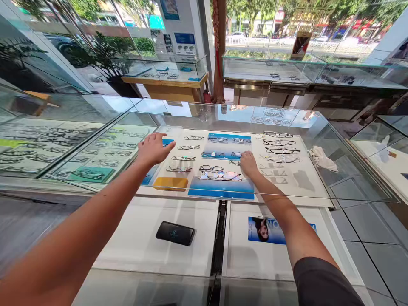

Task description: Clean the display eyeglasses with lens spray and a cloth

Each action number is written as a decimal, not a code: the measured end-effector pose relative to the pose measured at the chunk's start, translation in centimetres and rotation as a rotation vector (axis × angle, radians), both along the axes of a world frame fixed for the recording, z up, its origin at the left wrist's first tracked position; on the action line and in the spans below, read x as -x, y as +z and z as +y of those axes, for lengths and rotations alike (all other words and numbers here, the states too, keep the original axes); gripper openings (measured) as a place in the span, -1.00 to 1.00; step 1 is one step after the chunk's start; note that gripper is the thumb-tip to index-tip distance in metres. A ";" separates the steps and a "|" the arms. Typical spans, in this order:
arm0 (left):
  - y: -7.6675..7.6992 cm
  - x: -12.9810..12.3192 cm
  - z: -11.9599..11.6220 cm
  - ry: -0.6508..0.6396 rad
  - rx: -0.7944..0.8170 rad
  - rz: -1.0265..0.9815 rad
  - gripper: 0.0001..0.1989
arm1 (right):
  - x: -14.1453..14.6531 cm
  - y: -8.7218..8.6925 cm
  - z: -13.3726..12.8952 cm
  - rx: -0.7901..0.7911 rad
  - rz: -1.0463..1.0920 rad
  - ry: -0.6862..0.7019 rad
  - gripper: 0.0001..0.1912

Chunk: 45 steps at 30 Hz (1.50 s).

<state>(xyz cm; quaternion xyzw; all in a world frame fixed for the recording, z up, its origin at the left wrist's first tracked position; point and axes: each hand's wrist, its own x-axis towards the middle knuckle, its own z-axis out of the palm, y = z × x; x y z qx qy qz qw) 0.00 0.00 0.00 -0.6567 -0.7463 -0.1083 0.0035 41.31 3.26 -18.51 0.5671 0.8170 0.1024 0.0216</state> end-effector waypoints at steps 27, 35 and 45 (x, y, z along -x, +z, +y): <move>-1.1 0.4 1.8 -0.019 -0.030 -0.032 -0.21 | -3.9 16.7 -26.2 0.721 0.261 0.020 -0.89; -1.2 0.3 1.8 -0.041 -0.013 -0.027 -0.16 | -3.9 29.7 -25.1 0.510 0.508 0.262 -0.79; -1.1 0.6 2.0 -0.028 -0.019 -0.037 -0.18 | -1.4 27.1 -8.4 0.145 0.255 0.171 -0.87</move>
